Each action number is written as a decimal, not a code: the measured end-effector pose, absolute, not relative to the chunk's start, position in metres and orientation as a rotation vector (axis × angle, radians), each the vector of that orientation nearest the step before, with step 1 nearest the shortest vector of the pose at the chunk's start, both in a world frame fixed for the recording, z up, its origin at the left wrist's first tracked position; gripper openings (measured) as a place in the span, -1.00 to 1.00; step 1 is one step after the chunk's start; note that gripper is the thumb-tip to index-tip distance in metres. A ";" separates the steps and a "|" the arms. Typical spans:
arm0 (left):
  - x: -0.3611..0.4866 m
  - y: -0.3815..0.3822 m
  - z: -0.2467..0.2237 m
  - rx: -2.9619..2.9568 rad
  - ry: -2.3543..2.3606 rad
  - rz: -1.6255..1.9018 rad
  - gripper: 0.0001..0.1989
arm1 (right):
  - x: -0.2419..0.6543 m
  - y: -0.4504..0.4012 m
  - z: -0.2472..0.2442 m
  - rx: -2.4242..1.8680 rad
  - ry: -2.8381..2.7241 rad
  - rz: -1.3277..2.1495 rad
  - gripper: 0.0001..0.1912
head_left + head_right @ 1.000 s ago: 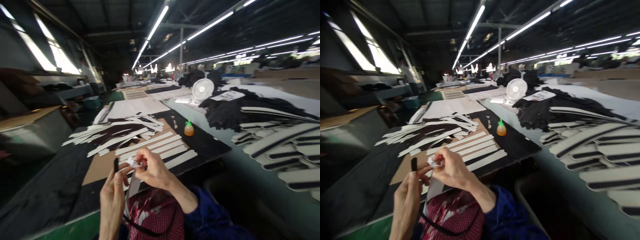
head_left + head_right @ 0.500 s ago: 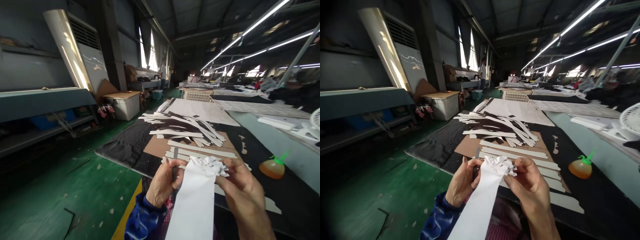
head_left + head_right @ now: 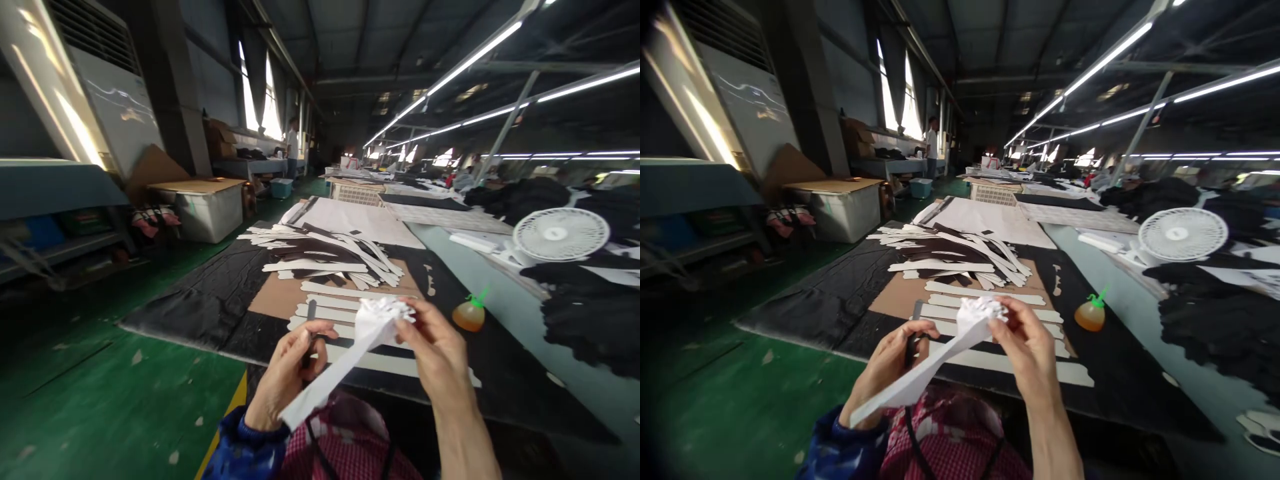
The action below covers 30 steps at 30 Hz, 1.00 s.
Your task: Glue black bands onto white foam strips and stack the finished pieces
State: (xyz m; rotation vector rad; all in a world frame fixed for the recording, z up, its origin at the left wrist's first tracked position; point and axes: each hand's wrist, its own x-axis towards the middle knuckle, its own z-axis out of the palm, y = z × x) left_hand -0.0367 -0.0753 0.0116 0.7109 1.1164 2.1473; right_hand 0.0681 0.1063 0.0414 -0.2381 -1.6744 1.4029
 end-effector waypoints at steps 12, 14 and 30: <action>-0.049 -0.093 0.005 0.483 1.146 2.305 -0.63 | 0.011 0.284 0.051 -0.627 -1.261 1.488 -0.71; -0.049 -0.093 0.006 0.447 1.142 2.308 -0.62 | 0.012 0.323 0.054 -0.672 -1.215 1.467 -0.75; -0.047 -0.090 0.004 0.193 1.157 2.265 -0.62 | 0.057 0.385 0.033 -0.826 -1.502 1.503 -0.77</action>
